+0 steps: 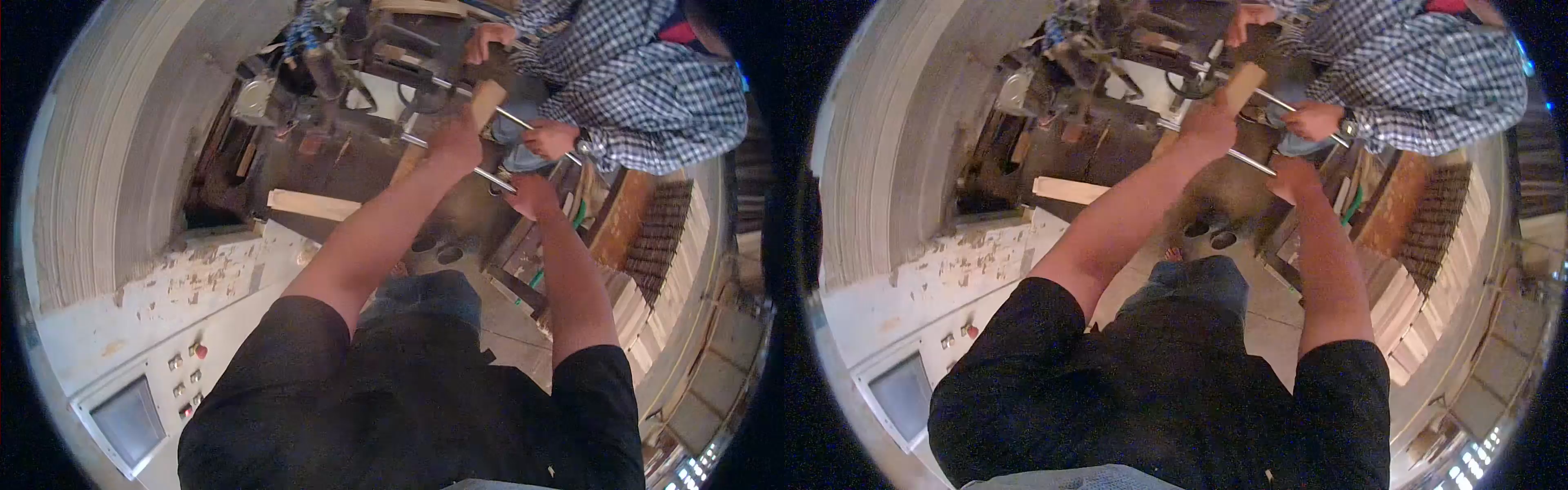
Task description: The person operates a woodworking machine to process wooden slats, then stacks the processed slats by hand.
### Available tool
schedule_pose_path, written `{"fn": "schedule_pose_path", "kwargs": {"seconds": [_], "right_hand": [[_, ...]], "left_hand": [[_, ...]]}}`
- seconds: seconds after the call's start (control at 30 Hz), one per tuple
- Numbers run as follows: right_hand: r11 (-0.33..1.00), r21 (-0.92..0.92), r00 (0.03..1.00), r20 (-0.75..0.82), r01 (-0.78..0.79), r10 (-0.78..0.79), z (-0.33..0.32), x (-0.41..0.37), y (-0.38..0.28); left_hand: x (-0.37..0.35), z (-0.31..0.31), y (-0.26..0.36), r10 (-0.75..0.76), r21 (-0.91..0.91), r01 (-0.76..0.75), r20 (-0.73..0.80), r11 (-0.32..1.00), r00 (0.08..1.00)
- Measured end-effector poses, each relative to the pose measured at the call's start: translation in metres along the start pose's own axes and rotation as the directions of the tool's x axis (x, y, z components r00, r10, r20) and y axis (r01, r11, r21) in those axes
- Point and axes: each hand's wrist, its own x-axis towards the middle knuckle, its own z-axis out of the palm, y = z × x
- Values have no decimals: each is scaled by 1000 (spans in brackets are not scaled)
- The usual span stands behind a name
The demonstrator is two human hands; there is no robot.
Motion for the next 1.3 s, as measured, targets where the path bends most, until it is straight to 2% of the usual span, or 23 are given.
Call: {"fn": "schedule_pose_path", "kwargs": {"seconds": [0.07,0.1,0.17,0.2,0.27,0.33,0.4,0.47,0.5,0.57,0.63,0.7,0.77,0.8,0.87,0.9,0.97,1.0,1.07,1.2,1.27,1.3], "right_hand": [[999,31,999,-28,17,-16,6,1,0],[999,37,998,-54,-19,21,7,1,-1],[999,35,996,-83,-42,45,7,0,-2],[999,32,996,-85,-31,34,7,-2,-1],[1000,23,995,-95,-16,18,2,1,0],[999,11,999,9,-45,45,-2,-1,-5],[998,36,999,-6,-41,42,-8,-7,-11],[997,64,999,-22,-43,44,-9,-5,-12],[996,77,999,-6,-45,46,-7,-4,-9],[995,87,999,13,-41,40,-6,-3,-10],[998,36,999,-26,-44,45,-10,-6,-14],[997,61,998,-55,-37,40,1,-3,-7],[996,86,995,-89,-25,33,2,-1,-6],[996,80,995,-92,-41,48,-3,-3,-9],[995,79,994,-89,-58,65,-3,-4,-10],[997,67,994,-92,-44,50,-2,-2,-8],[997,63,996,-84,-39,44,3,-2,-5],[994,90,995,-69,-60,66,-2,-3,-8],[989,122,995,-45,-85,91,-6,-7,-13],[993,116,997,-78,-19,28,-9,-5,-11],[992,128,997,-74,-11,21,-8,-6,-12],[994,109,998,-55,-27,34,-9,-6,-13]], "left_hand": [[-13,-17,5,107,94,-100,-77,991,991],[-24,-25,3,89,95,-81,-84,992,993],[-52,-39,-6,211,-155,-261,-280,953,937],[-72,-45,-12,202,-155,-255,-290,954,935],[-113,-56,-30,196,-330,-452,-585,829,787],[-149,-55,-51,-178,-673,-428,-636,603,751],[-170,-66,-80,-502,-739,-298,-643,604,578],[-183,-78,-122,-647,-809,-198,-568,554,508],[-184,-77,-147,-654,-810,-194,-566,553,501],[-172,-67,-201,-810,-918,-249,-391,309,436],[-144,-65,-242,-760,-943,-145,-329,301,560],[-105,-64,-256,-689,-862,-159,-484,482,539],[-64,-59,-268,-770,-886,1,-403,464,495],[-49,-59,-268,-772,-887,-1,-403,462,491],[-28,-60,-268,-815,-791,289,-403,539,417],[-20,-61,-272,-812,-788,291,-404,542,421],[-13,-56,-280,-847,-814,359,-273,456,456],[-13,-59,-272,-845,-811,363,-272,459,461],[-23,-72,-243,-824,-510,648,-369,566,430],[-29,-74,-230,-856,-549,658,-299,516,422],[-29,-52,-237,-777,-661,464,-308,590,549],[-28,-43,-245,-775,-660,463,-309,592,551]]}}
